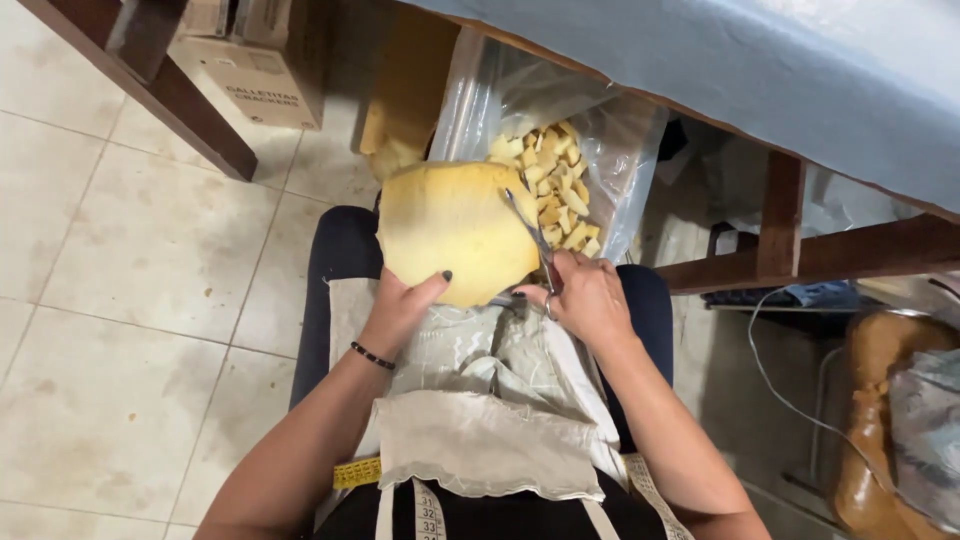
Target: Cutting a large block of yellow foam into smaller pieces using scissors and collecting them in a plastic bag.
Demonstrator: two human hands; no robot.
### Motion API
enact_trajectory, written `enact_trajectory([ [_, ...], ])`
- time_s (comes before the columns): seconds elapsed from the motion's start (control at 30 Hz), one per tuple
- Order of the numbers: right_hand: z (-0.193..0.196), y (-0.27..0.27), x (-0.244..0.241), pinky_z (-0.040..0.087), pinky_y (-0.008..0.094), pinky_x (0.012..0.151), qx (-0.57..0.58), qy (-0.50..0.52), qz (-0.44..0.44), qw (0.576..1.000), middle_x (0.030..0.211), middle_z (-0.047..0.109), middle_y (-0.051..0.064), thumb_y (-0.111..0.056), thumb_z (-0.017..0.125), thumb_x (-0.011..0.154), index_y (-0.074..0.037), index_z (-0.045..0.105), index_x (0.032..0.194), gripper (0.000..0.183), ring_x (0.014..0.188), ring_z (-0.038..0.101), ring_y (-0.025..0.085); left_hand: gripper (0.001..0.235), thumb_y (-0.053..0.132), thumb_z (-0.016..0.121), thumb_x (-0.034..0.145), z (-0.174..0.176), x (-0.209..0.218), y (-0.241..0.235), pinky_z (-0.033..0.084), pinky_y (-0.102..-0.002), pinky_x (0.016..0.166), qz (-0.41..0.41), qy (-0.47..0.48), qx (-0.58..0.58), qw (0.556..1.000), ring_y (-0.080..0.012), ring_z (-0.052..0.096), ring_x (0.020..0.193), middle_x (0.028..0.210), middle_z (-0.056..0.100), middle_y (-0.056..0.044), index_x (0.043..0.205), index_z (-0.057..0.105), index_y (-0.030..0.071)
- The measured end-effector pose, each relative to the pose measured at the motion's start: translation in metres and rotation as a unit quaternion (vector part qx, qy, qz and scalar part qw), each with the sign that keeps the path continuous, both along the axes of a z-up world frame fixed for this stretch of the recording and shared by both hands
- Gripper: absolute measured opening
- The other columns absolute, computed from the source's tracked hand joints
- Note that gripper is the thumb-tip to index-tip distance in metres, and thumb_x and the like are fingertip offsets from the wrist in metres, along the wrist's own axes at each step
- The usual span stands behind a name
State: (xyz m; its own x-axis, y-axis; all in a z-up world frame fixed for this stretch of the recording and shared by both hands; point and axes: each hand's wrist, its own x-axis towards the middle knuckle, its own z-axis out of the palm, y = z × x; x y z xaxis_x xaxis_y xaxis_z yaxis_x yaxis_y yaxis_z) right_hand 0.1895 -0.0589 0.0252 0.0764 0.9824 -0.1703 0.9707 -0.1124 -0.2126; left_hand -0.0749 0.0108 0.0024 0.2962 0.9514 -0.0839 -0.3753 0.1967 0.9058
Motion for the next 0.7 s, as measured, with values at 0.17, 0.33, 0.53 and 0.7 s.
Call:
enact_trajectory([
  [0.17,-0.050,0.001,0.016,0.054,0.041,0.069,0.103,0.069,-0.017,0.992,0.067,0.059,0.008,-0.065,0.076,0.078,-0.016,0.057,0.079,0.053,0.071,0.069,0.035,0.064,0.004,0.078,0.082,-0.019,0.009,0.009,0.057,-0.046,0.089,0.011,0.019,-0.005,1.000,-0.0213,0.064,0.108,0.121,0.066,-0.017,0.140,0.051,-0.001],
  [0.33,-0.057,0.003,0.018,0.054,0.038,0.063,0.088,0.166,-0.025,0.982,0.060,0.058,0.008,-0.055,0.080,0.079,-0.014,0.059,0.077,0.046,0.062,0.066,0.034,0.065,0.004,0.077,0.083,-0.020,0.018,0.008,0.056,-0.046,0.090,0.037,0.024,-0.013,0.999,-0.0203,0.061,0.108,0.122,0.065,-0.016,0.141,0.050,-0.001],
  [0.53,-0.052,0.004,0.024,0.052,0.023,0.053,0.036,0.332,-0.090,0.938,0.047,0.060,0.000,-0.034,0.085,0.083,-0.014,0.061,0.072,0.033,0.046,0.064,0.014,0.068,0.004,0.076,0.083,-0.003,0.020,0.010,0.055,-0.046,0.095,0.057,0.010,-0.030,0.998,-0.0211,0.060,0.112,0.123,0.063,-0.015,0.144,0.047,0.000],
  [0.7,-0.025,0.007,0.043,0.053,0.030,0.058,0.012,0.306,-0.044,0.951,0.053,0.063,0.005,-0.036,0.084,0.081,-0.015,0.064,0.082,0.029,0.052,0.064,0.021,0.071,0.006,0.078,0.082,-0.010,0.017,0.010,0.054,-0.047,0.097,0.064,0.001,-0.024,0.998,-0.0217,0.059,0.116,0.127,0.062,-0.017,0.145,0.045,0.001],
])
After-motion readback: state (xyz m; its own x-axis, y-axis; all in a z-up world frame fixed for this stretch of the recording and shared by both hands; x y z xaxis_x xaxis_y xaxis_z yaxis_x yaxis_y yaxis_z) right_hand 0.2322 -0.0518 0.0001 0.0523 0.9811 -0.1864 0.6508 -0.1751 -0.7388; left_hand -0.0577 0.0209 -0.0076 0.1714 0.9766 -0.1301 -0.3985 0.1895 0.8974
